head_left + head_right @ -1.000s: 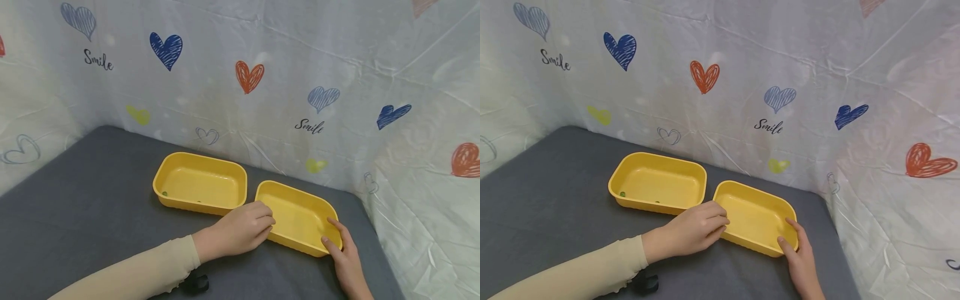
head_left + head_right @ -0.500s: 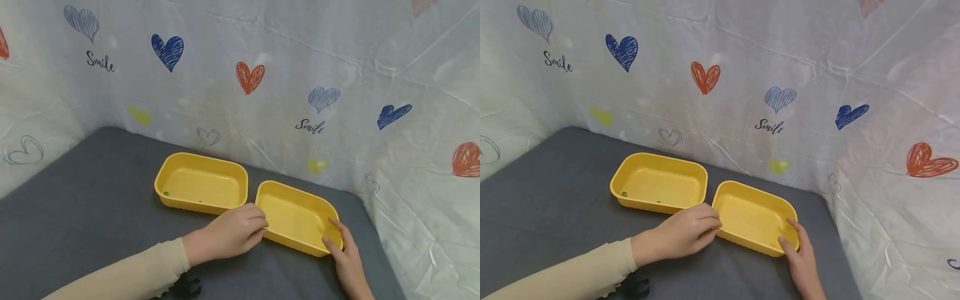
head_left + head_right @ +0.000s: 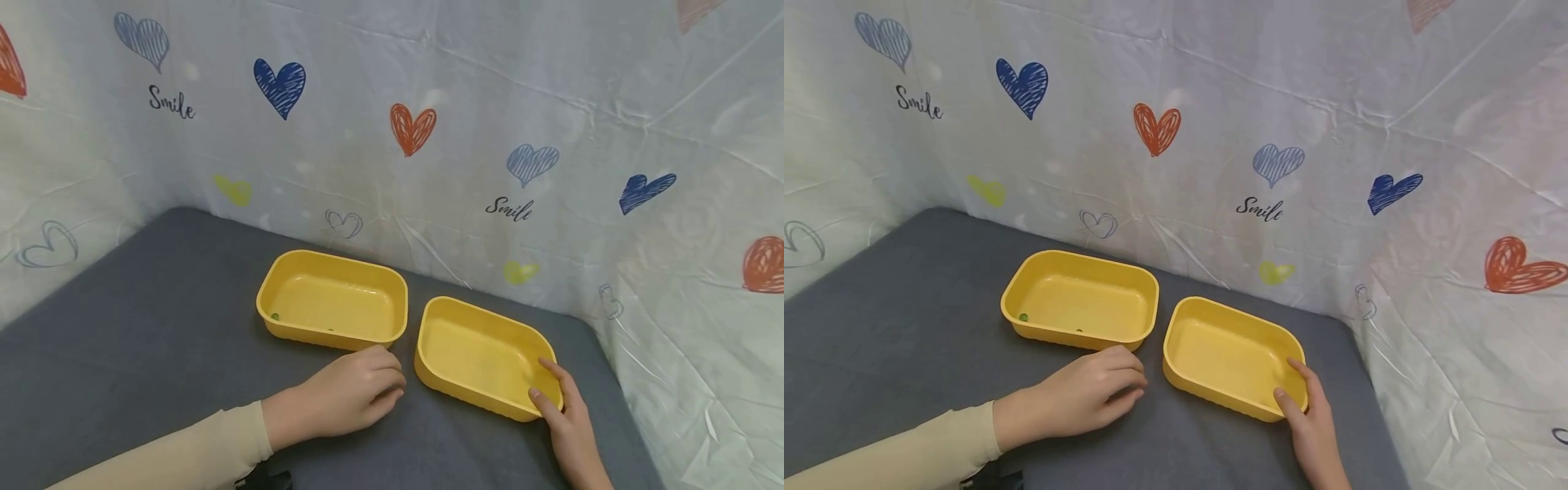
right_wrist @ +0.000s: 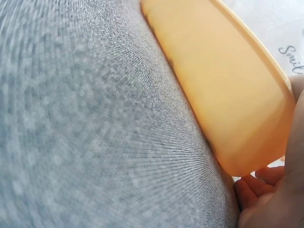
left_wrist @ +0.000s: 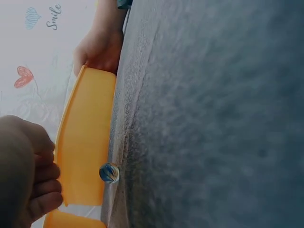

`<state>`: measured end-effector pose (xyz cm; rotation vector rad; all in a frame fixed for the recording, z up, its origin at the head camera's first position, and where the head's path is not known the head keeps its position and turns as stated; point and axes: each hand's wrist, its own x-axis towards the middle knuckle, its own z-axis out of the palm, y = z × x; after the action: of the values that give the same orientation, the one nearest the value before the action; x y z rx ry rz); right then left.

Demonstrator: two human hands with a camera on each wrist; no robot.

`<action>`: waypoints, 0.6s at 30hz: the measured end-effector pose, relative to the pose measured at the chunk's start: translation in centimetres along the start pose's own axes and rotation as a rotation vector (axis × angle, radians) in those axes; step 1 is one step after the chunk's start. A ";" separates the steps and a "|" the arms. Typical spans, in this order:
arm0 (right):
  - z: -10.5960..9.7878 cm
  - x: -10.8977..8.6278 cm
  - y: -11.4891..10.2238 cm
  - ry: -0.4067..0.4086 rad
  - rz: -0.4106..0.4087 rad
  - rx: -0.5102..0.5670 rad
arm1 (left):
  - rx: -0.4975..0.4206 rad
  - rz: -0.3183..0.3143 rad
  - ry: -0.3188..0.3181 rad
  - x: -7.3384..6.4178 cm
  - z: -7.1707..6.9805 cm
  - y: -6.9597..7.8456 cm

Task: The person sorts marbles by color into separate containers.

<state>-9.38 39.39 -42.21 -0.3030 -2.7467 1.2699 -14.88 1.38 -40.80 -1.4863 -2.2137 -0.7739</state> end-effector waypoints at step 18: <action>-0.1 0.0 -0.1 -0.021 0.046 0.011 | -0.037 -0.060 -0.243 -2.2 0.4 -0.5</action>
<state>-9.41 39.42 -42.01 -0.3553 -2.7651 1.3056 -14.48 -0.17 -42.50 -1.6139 -2.4425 -0.6868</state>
